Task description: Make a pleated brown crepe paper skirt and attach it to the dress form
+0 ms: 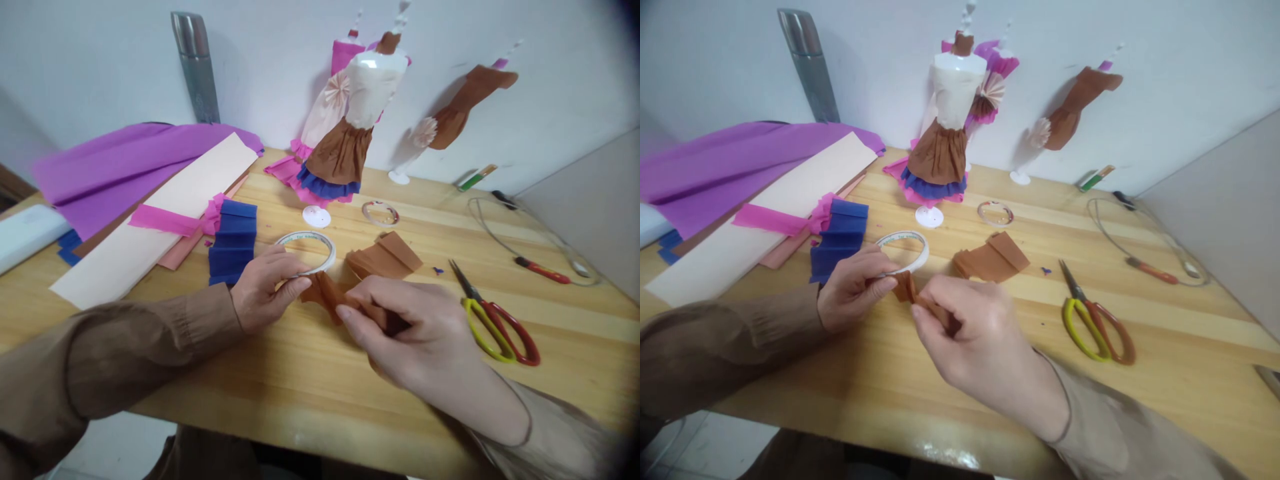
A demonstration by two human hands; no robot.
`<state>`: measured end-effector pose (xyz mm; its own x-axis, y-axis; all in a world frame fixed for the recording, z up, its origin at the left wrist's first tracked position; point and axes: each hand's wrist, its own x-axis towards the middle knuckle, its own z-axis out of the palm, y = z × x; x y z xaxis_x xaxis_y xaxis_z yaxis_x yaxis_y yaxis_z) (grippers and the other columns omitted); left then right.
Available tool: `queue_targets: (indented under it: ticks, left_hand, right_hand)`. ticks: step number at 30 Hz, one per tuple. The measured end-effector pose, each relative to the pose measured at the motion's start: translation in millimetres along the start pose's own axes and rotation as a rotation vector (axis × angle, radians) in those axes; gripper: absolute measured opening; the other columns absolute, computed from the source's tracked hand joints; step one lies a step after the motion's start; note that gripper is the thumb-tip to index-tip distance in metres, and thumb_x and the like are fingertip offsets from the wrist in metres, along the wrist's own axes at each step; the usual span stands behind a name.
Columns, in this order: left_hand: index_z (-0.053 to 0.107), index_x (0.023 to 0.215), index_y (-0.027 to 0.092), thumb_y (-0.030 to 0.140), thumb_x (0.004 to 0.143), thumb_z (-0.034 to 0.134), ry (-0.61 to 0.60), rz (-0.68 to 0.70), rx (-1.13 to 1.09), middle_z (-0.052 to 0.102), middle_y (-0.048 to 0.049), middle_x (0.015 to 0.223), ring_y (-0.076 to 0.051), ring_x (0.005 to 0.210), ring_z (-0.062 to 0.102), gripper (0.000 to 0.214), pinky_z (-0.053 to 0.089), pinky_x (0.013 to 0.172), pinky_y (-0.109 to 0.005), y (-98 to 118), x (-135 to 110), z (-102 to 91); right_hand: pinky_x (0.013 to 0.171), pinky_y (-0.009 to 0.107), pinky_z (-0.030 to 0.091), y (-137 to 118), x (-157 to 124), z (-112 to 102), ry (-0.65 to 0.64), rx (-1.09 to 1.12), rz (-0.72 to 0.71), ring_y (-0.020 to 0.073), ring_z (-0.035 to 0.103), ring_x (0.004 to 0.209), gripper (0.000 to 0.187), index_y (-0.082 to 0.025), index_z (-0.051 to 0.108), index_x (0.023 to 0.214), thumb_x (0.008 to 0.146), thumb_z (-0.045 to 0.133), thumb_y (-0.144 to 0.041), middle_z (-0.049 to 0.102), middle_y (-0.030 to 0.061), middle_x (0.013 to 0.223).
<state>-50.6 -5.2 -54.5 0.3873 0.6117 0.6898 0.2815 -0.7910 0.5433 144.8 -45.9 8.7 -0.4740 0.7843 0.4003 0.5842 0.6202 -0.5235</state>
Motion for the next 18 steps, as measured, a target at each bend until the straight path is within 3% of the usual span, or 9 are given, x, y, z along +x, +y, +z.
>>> queue_targets:
  ticks: [7,11,18]
  left_hand:
    - [0.063,0.082,0.015,0.02,0.091,0.05,-0.067,-0.034,-0.017,0.061,-0.003,0.068,-0.014,0.067,0.05,0.016,0.041,0.068,-0.029,2.0,-0.1,-1.4]
    - [0.062,0.082,0.015,0.018,0.091,0.05,-0.041,-0.062,-0.014,0.06,-0.0024,0.067,-0.014,0.067,0.049,0.015,0.041,0.066,-0.028,1.0,0.1,-0.4]
    - [0.061,0.085,0.015,0.018,0.09,0.051,-0.012,-0.039,-0.022,0.058,-0.0006,0.065,-0.013,0.065,0.047,0.012,0.04,0.065,-0.027,0.0,0.3,-0.4]
  right_hand:
    - [0.044,0.024,0.026,-5.7,-5.4,3.8,-0.025,-0.084,-0.122,0.0072,0.031,0.045,0.022,-0.019,0.048,0.065,0.084,0.052,-0.009,0.035,-0.0057,0.054]
    - [0.045,0.025,0.027,-9.9,-5.8,5.9,-0.044,-0.051,-0.172,0.0083,0.034,0.047,0.021,-0.019,0.049,0.067,0.084,0.05,-0.007,0.037,-0.005,0.054]
    - [0.042,0.022,0.028,-2.3,2.8,-6.6,0.003,-0.026,0.005,0.0062,0.033,0.041,0.022,-0.019,0.049,0.063,0.083,0.055,-0.013,0.037,-0.0065,0.048]
